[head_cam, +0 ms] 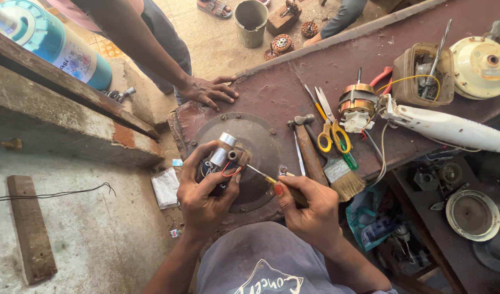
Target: The person repairs a small cylindrical electrical component, likely a motor or fan part. They use a screwdriver to adjust internal connections, strip wires with pliers, and twist wires together by hand.
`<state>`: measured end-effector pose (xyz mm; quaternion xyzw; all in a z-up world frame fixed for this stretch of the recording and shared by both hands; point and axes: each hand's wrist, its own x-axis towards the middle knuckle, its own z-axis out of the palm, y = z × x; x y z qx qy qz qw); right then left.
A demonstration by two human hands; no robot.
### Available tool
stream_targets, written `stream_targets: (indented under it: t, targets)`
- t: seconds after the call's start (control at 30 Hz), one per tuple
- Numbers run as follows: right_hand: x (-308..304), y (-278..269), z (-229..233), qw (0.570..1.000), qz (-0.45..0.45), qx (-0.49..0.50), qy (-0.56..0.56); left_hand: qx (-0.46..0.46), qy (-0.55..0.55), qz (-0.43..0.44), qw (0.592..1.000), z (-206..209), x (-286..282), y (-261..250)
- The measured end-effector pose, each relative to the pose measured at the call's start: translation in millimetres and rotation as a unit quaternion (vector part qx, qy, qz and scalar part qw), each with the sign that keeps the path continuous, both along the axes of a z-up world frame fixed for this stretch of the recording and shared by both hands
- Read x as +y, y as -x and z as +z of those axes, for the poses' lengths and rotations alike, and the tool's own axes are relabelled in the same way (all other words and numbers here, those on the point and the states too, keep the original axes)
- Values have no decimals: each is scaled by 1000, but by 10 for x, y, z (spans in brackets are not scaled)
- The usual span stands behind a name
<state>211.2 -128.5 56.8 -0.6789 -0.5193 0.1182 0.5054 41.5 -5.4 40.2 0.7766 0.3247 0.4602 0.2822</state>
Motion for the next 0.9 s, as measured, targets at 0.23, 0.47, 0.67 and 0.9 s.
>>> stream_targets:
  t: [0.23,0.47,0.67,0.9]
  targets:
    - [6,-16,28,999,19,-15,-21,1,1,-5,1000,-7,4,10]
    - [29,0,49,998,20,-23,-50,4,5,-9,1000,3,5,16]
    - [36,11,65,1000,-11,-3,-1,7,-1,-4,1000,-1,3,14]
    - [57,-1,76,1000,-16,2,21,7,7,-4,1000,3,0,18]
